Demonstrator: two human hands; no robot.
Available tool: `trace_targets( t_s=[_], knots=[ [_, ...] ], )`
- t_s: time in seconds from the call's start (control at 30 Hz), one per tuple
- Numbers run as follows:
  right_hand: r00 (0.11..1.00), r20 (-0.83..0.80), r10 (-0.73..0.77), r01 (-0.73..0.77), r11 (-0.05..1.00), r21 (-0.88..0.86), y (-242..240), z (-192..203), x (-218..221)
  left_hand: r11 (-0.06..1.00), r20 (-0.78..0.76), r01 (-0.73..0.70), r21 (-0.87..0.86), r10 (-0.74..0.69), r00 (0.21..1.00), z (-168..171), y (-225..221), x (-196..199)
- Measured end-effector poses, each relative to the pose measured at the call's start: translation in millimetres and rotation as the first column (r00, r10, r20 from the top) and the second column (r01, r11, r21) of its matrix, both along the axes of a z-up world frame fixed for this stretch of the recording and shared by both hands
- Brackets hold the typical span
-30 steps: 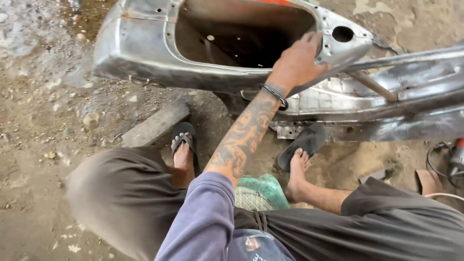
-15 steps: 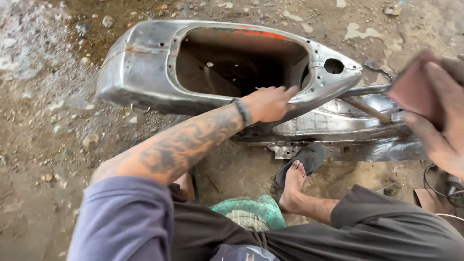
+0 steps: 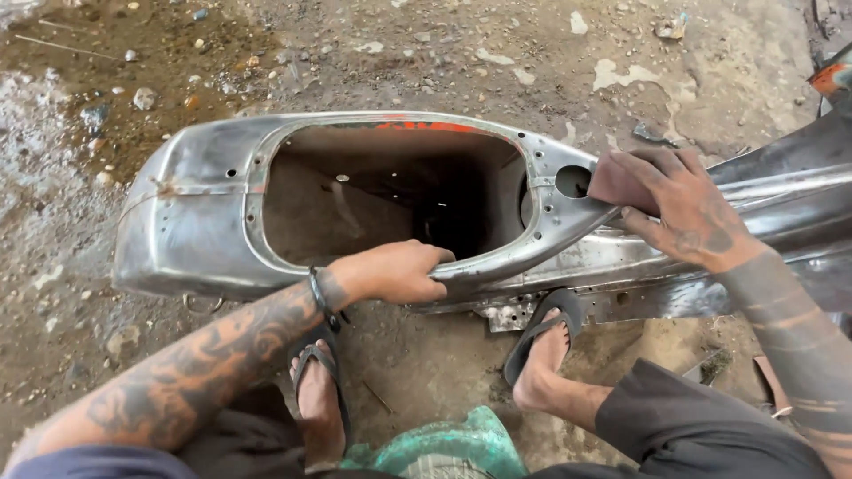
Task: Manually sanding the metal body of a motorcycle using sandpaper to prepare it for further work.
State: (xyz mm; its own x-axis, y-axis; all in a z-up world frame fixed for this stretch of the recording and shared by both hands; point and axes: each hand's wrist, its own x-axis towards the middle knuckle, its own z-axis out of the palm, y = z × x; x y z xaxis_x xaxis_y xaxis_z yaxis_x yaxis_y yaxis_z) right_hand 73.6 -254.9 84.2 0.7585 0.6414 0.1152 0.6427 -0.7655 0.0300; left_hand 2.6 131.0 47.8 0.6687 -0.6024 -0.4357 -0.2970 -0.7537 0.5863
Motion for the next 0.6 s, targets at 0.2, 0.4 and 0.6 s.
trace_targets(
  t_s=[0.2,0.4,0.6],
  knots=[
    [1.0,0.004,-0.011,0.011,1.0,0.014,21.6,-14.7,26.1,1.0,0.069,-0.001,-0.026,0.003,0.998,-14.3,4.0,1.9],
    [0.99,-0.105,-0.095,0.091,0.995,-0.045,53.0,2.1,32.3,0.995,0.308,0.035,-0.093,-0.005,0.951,-33.8,9.8,-5.6],
    [0.974,-0.055,0.219,-0.194,0.937,0.291,94.8,3.3,47.6,0.989,0.5,0.086,-0.119,-0.015,0.866,-42.2,16.9,-11.7]
  ],
)
